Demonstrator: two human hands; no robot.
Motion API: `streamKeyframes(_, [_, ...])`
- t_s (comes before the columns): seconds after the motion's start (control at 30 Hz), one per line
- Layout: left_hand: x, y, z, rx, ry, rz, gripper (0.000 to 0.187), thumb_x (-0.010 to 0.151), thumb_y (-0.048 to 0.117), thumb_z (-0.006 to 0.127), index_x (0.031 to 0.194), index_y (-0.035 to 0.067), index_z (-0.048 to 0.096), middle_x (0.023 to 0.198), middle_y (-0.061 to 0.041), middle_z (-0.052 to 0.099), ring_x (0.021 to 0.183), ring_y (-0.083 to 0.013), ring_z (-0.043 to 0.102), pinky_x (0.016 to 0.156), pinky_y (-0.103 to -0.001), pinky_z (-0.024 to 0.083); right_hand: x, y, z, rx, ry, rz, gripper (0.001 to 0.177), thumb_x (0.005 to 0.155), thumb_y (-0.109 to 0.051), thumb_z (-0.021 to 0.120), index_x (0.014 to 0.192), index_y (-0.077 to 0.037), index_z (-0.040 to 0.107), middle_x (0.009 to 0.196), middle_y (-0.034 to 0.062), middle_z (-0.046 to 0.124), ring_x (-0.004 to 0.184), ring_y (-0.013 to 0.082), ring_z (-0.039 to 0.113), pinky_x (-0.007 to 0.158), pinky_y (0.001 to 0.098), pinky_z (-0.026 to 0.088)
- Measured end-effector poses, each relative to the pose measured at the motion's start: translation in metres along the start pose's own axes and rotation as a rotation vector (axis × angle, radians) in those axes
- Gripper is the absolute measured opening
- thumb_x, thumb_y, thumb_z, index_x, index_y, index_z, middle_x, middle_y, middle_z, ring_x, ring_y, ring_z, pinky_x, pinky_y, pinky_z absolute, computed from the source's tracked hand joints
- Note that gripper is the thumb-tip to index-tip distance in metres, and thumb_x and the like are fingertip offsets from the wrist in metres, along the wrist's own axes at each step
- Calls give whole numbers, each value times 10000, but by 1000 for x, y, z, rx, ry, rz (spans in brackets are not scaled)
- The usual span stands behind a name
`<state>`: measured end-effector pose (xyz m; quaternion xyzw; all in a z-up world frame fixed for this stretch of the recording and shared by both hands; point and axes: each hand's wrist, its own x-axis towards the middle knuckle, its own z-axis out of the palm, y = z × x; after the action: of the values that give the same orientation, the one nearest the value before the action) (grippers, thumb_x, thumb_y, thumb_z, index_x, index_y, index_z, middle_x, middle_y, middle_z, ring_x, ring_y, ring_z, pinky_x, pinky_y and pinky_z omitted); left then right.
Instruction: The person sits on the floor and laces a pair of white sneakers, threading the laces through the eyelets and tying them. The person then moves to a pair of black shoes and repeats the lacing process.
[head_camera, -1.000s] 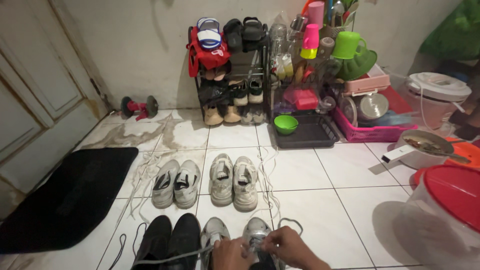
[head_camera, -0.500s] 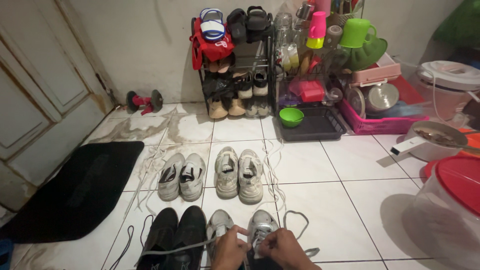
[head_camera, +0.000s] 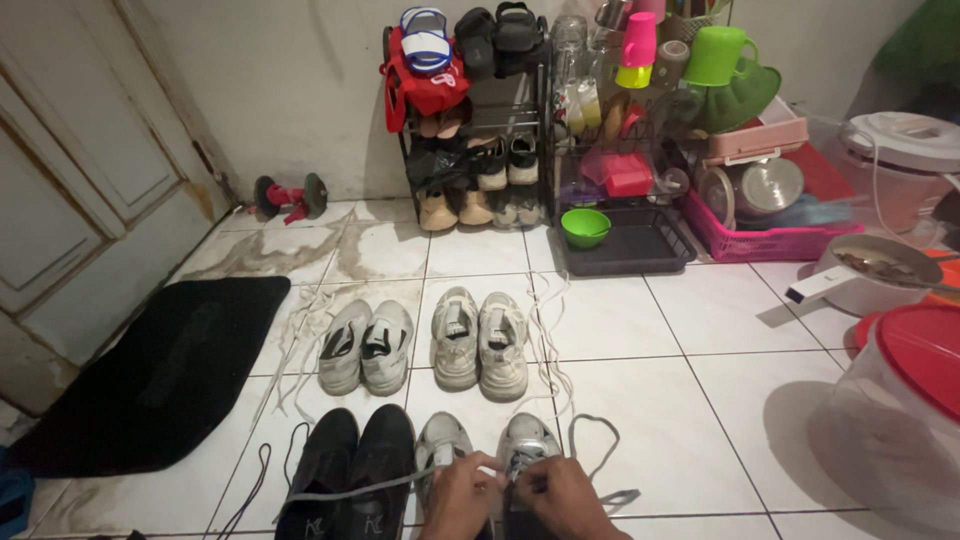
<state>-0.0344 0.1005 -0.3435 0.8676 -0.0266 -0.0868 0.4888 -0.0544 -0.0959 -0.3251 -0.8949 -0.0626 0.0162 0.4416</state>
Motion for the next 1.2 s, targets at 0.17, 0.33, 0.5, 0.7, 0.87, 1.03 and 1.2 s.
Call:
streamKeyframes(0.17, [0,-5,-2,231,19,314,265,785,244,821,1049,231,817,924,-40,743,923,-194,639,941,-358,404,3,6,-2,11,-59,62,155,760,-207,819,867,-96,807,754,53,791,711,148,769,704,292,583])
streamKeyframes(0.33, [3,-3,1,137,129,285,258,721,134,815,971,178,769,952,6,813,898,-215,701,891,-380,453,11,11,-13,87,-175,82,168,759,-208,849,889,-106,820,804,42,807,741,125,773,731,278,600])
streamKeyframes(0.5, [17,-21,-18,-223,212,285,86,784,33,762,825,50,688,1110,-17,741,819,-201,799,649,-331,635,17,6,-26,126,-283,144,217,737,-165,878,927,-86,812,864,49,823,811,134,779,769,283,603])
streamKeyframes(0.7, [52,-35,-117,-475,486,13,397,949,33,609,1287,16,401,1063,-210,691,862,-254,755,759,-330,612,14,-13,-32,-79,-212,162,328,652,-152,915,965,-176,818,925,13,818,892,137,785,817,278,598])
streamKeyframes(0.87, [40,-32,-214,-645,626,8,603,860,-128,617,1363,-43,296,1184,-260,547,962,-367,703,783,-426,652,6,-17,-28,-167,-192,182,342,666,-159,895,993,-212,808,936,11,801,915,168,769,858,304,590])
streamKeyframes(1.03, [18,-37,-283,-471,698,-143,598,940,-122,528,1483,-169,283,1188,-462,619,1022,-447,725,814,-417,608,1,-14,-19,-160,-95,143,458,642,-147,915,1070,-213,768,999,-12,768,1014,169,712,981,342,487])
streamKeyframes(1.2, [9,-67,-293,-321,811,-210,524,985,-124,490,1469,-202,307,1243,-437,562,1025,-469,710,797,-439,644,-5,-18,-20,-185,-21,85,578,653,-104,874,1189,-272,739,1169,-66,725,1168,190,575,1066,402,317])
